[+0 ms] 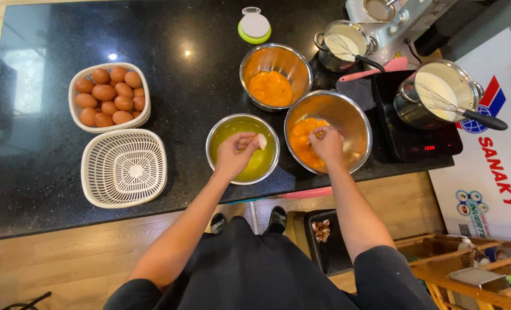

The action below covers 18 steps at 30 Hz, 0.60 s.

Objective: The person is cracking eggs and manually separating the egg yolks from the whites into different stainless steel bowls on a kitchen counter.

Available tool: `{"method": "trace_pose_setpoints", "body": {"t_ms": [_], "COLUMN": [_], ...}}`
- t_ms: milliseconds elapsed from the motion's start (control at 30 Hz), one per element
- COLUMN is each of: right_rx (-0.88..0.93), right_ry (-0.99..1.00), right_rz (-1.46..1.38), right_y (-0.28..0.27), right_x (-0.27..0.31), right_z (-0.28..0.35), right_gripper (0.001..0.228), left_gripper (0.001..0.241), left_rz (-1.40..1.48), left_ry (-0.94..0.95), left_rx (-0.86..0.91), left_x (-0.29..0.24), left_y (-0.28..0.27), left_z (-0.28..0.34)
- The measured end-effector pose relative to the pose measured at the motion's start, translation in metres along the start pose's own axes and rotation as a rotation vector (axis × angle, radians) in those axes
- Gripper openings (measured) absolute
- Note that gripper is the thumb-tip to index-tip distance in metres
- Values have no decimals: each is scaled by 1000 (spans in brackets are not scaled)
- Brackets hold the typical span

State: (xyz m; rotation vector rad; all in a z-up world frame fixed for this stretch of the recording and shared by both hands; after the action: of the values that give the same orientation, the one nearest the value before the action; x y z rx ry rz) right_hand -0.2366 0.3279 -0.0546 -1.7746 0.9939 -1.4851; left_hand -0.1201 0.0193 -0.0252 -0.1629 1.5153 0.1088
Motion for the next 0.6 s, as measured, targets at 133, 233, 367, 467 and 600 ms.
{"method": "trace_pose_setpoints", "body": {"t_ms": [133, 233, 367, 467, 600], "right_rx": [11, 50, 92, 142, 206], "right_ry": [43, 164, 320, 415, 648], "right_rz": [9, -298, -758, -1101, -1428], "right_y": [-3, 6, 26, 17, -22], "right_x": [-10, -25, -50, -54, -48], "right_z": [3, 13, 21, 33, 52], "right_gripper": [21, 19, 16, 17, 26], "left_gripper": [32, 31, 35, 32, 27], "left_rz": [2, 23, -178, -314, -384], "left_ry": [17, 77, 166, 272, 451], "left_rx": [35, 47, 62, 33, 67], "left_x": [-1, -5, -36, -49, -75], "left_y": [54, 100, 143, 165, 197], "left_z": [-28, -41, -39, -31, -19]}}
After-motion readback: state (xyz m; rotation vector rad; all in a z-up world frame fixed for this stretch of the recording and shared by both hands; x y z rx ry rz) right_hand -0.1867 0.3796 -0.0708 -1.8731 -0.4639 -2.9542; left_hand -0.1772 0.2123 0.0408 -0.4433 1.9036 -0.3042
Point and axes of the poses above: each hand's wrist, its own z-axis away from the middle knuckle, its own y-axis out of the palm, x = y × z, the point moved 7 cm from there along -z, towards the middle knuckle, and after that the axes turned 1 degree about z, right-handed, at the moved point
